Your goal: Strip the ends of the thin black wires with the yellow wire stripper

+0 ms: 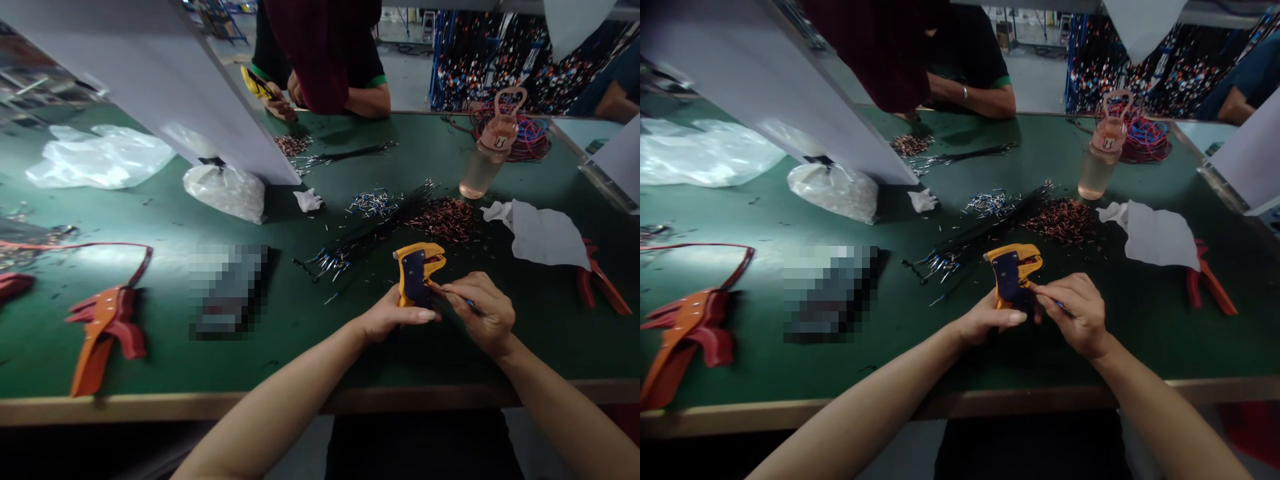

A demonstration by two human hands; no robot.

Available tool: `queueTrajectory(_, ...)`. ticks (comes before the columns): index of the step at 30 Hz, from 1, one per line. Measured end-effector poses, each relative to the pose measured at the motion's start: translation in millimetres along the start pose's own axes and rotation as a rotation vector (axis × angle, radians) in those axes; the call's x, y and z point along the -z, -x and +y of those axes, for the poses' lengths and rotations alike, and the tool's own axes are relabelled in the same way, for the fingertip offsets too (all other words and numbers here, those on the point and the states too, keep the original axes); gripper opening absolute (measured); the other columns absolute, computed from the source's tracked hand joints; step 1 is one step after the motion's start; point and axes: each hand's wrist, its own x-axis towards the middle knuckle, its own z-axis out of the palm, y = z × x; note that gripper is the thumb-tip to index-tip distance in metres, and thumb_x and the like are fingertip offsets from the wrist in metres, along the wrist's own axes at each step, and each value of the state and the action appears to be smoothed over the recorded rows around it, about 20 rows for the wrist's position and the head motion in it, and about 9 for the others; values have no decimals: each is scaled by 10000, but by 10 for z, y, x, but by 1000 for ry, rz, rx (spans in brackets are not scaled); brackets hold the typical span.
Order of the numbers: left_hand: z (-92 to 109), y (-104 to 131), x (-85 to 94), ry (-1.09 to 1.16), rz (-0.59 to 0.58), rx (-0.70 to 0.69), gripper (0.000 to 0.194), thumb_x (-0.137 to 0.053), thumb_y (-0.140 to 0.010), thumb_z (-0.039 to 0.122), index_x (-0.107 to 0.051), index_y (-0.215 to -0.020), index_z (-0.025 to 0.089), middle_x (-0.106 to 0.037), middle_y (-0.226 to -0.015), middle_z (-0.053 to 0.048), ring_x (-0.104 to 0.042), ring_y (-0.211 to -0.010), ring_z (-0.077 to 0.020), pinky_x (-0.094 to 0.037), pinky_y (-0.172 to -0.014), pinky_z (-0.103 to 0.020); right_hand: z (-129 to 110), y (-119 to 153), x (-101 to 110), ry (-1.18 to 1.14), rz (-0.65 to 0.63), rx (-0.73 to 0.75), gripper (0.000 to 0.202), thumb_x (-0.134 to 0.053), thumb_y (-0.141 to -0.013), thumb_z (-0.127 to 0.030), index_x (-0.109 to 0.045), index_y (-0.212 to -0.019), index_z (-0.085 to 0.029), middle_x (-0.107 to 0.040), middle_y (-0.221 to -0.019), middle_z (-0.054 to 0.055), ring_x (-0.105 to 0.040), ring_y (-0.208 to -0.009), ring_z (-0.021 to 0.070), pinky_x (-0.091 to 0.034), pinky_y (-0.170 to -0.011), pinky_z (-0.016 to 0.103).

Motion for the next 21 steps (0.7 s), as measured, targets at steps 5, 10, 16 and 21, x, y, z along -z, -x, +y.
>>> queueTrajectory(5,15,-16,-13,-5,-5,-30,495,-898,-578,432,-733,-937,133,-718,-753,-42,-639,-756,-183,-495,-788,-309,-13,-15,-5,-44,-45,32,181,-612,-937,-163,-754,-1017,-241,-778,-755,22,-698,-641,163,-519,-642,337)
queueTrajectory(10,21,-17,-31,-18,26,-39,457,-891,-588,466,-723,-848,130,-695,-694,-32,-624,-694,-169,-495,-751,-312,-27,-19,-19,-74,-44,-29,163,-610,-943,-188,-761,-975,-243,-773,-726,11,-699,-631,165,-537,-651,337)
queueTrajectory(16,27,-11,-48,-59,85,-40,421,-864,-616,498,-673,-744,146,-630,-560,2,-567,-541,-142,-453,-604,-296,-43,-22,-29,-118,-41,-91,158,-621,-918,-157,-759,-901,-234,-765,-725,8,-685,-616,158,-539,-641,325)
queueTrajectory(21,2,-15,-61,-101,116,-40,444,-834,-646,530,-593,-610,159,-529,-444,28,-481,-432,-108,-380,-493,-271,-39,-31,-31,-123,-33,-116,165,-620,-910,-172,-771,-884,-235,-757,-706,14,-680,-600,165,-554,-644,337)
